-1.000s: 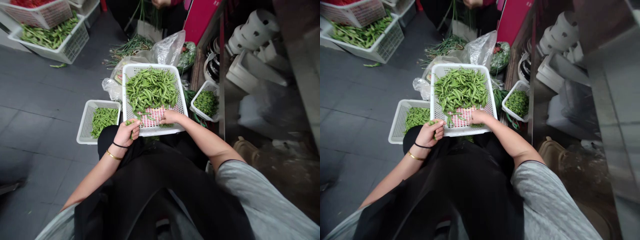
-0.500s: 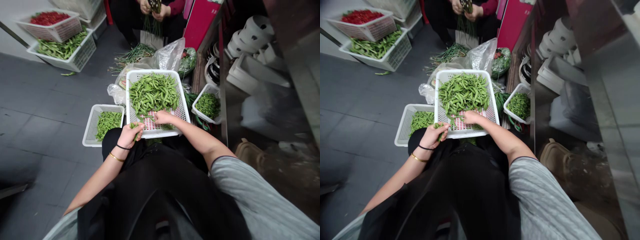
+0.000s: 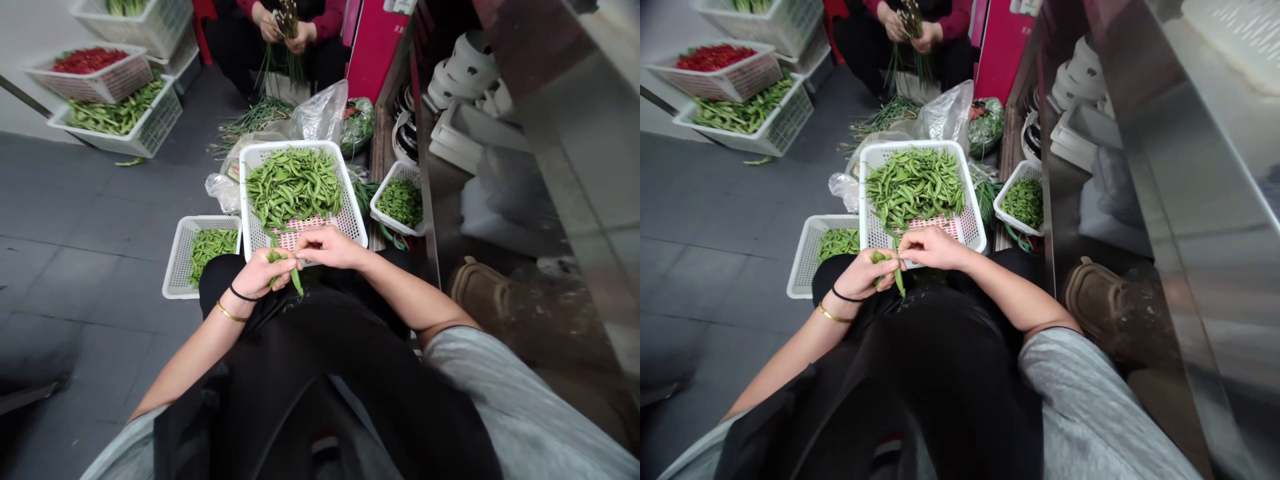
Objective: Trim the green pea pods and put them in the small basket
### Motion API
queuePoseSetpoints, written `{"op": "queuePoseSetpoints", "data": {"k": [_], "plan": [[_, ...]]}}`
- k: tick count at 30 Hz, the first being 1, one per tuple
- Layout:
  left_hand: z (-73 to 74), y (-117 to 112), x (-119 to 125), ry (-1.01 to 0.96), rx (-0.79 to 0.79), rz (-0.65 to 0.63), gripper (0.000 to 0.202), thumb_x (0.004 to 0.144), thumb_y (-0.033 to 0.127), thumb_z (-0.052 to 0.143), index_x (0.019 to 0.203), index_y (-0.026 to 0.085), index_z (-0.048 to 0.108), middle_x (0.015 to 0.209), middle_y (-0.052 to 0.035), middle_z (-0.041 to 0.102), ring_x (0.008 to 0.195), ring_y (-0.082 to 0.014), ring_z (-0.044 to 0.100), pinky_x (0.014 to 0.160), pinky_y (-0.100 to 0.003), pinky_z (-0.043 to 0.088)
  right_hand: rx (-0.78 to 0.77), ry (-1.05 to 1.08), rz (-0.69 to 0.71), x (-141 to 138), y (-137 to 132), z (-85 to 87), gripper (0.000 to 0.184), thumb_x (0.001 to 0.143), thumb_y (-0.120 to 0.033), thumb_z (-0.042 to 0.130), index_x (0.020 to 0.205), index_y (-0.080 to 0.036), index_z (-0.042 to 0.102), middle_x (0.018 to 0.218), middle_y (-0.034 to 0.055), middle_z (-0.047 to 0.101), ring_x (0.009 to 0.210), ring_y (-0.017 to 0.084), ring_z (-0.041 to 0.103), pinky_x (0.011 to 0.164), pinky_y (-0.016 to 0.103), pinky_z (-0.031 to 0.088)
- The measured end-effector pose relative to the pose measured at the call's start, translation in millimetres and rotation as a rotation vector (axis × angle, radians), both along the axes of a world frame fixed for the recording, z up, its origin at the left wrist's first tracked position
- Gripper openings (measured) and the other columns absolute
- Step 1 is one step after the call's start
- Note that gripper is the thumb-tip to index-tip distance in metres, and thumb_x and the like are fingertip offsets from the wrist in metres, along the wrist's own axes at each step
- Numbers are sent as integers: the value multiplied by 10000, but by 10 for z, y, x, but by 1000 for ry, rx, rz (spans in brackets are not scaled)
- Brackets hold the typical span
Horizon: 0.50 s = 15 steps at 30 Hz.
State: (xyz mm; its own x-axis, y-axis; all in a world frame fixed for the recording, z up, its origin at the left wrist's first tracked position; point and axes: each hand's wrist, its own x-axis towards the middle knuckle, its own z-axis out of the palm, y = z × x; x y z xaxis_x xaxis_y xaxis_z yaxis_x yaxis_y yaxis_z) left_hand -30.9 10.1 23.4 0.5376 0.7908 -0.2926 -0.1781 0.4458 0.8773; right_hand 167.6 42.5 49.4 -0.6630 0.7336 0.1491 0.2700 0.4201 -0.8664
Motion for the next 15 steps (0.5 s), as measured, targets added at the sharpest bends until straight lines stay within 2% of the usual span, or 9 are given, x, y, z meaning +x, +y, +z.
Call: {"op": "queuePoseSetpoints", "data": {"k": [3, 6, 9, 11, 15], "plan": [[-3, -44, -8, -30, -71, -99, 268, 670, 349, 763, 700, 94, 684, 358, 35, 416, 279, -54, 350, 305, -177, 241, 11, -6, 68, -14, -51, 39, 116, 822, -246, 591, 808, -143, 642, 776, 11, 633, 680, 92, 552, 646, 208, 422], [-43, -72, 29, -72, -143, -62, 289, 649, 353, 778, 673, 92, 656, 380, 40, 417, 290, -42, 337, 301, -166, 232, 120, -106, 36, -85, -120, 13, 106, 828, -204, 557, 766, -149, 622, 732, 3, 615, 650, 87, 530, 635, 203, 407], [-83, -73, 77, -101, -188, 164, 307, 644, 334, 784, 613, 111, 574, 424, 38, 458, 319, -33, 353, 313, -154, 250, 327, -222, -179, -136, -192, -43, 150, 849, -205, 509, 741, -148, 597, 727, 32, 598, 669, 114, 514, 657, 233, 402], [-98, -57, 77, -79, -180, 337, 308, 644, 318, 783, 627, 122, 547, 469, 27, 516, 333, -37, 378, 317, -157, 272, 405, -243, -287, -84, -214, -67, 176, 868, -210, 472, 753, -149, 591, 744, 51, 598, 696, 131, 518, 683, 252, 410], [-105, -22, 1, 41, -41, 565, 283, 651, 316, 773, 715, 124, 576, 525, 7, 589, 341, -51, 413, 311, -171, 300, 348, -227, -384, 203, -152, -43, 168, 859, -200, 474, 726, -162, 569, 709, 31, 581, 661, 124, 509, 668, 245, 410]]}}
